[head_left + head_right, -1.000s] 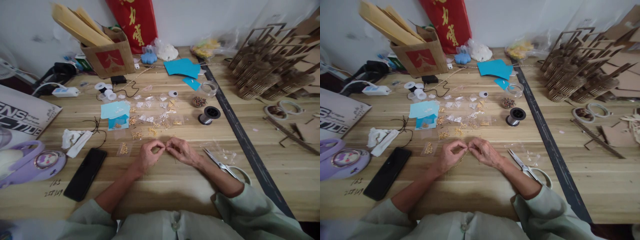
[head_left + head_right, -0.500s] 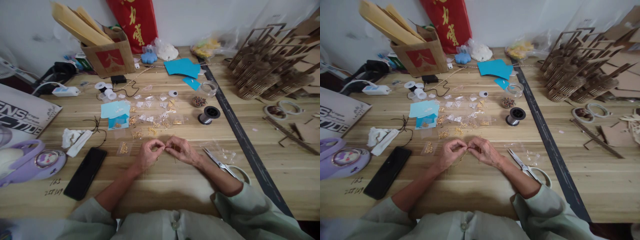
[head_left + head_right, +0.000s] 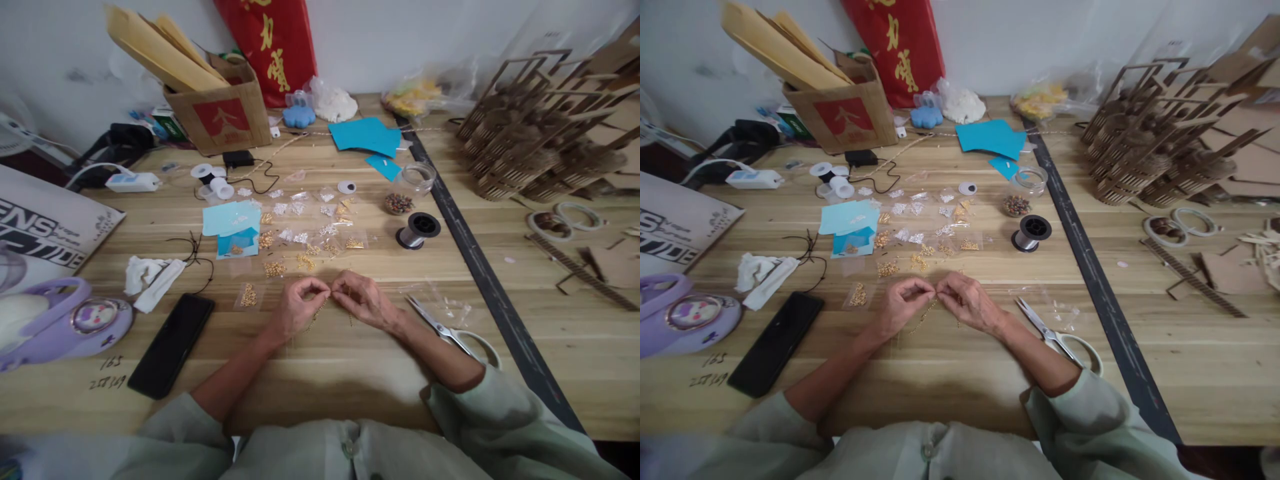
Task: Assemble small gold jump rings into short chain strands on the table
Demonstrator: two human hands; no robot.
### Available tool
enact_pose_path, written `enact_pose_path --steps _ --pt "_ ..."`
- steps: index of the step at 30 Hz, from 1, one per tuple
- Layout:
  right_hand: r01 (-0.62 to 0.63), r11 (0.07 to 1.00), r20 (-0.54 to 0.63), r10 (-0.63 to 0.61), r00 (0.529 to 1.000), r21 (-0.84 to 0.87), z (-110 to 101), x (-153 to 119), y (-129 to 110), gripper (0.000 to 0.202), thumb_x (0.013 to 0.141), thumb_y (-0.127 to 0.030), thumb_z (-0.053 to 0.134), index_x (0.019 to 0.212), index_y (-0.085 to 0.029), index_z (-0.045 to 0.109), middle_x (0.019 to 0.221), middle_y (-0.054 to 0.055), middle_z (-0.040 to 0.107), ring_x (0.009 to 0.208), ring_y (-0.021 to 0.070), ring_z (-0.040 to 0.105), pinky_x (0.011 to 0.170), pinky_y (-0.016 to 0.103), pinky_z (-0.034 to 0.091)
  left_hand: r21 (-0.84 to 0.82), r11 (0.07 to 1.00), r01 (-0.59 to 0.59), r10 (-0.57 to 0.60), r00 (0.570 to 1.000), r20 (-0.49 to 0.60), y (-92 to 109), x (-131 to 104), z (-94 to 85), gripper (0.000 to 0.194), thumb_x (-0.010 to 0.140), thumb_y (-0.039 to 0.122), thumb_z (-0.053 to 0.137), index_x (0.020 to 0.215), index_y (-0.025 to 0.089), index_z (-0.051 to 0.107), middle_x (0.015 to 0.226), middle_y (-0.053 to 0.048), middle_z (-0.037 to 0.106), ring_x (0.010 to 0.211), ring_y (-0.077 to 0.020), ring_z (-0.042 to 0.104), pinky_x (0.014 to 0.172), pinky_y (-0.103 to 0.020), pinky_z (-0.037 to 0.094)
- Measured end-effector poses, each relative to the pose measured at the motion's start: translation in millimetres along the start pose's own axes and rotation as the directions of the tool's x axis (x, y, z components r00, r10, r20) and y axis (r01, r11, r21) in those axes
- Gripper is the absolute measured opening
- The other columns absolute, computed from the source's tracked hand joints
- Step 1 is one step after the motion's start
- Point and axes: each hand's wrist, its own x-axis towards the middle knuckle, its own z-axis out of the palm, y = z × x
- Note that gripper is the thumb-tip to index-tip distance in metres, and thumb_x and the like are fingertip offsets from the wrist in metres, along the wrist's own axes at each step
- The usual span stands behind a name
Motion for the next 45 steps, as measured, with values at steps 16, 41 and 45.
enact_pose_path --steps 16,41,45 --pt "0.038 0.999 0.016 -0.038 0.999 -0.006 -0.3 -0.5 1.4 0.006 0.091 -0.019 0.050 0.091 -0.018 0.055 0.081 0.003 0.057 0.072 0.0130 0.053 0.064 0.024 0.042 -0.016 1.000 0.021 -0.021 1.000 0.012 2.0 2.2 -2.5 0.007 0.069 0.021 0.069 0.067 0.014 0.066 0.069 -0.003 0.068 0.066 -0.0132 0.061 0.065 -0.023 0.050" --pt "0.010 1.000 0.010 -0.010 1.000 0.004 -1.1 1.0 -3.1 0.005 0.089 -0.022 0.052 0.089 -0.018 0.055 0.078 0.003 0.056 0.067 0.0124 0.051 0.058 0.023 0.041 0.081 0.997 0.004 -0.007 0.999 0.032 -3.1 -1.5 -1.3 0.009 0.075 0.024 0.066 0.074 0.015 0.068 0.074 -0.003 0.069 0.070 -0.0143 0.062 0.068 -0.023 0.048" --pt "0.012 1.000 0.007 -0.012 1.000 0.004 -1.2 0.8 -3.0 0.006 0.090 -0.023 0.053 0.089 -0.018 0.056 0.078 0.003 0.057 0.067 0.0124 0.052 0.058 0.023 0.042 0.037 0.998 0.049 -0.051 0.997 0.052 -1.1 -0.9 -2.6 0.010 0.074 0.025 0.067 0.072 0.014 0.067 0.071 -0.002 0.067 0.068 -0.0133 0.060 0.066 -0.022 0.046"
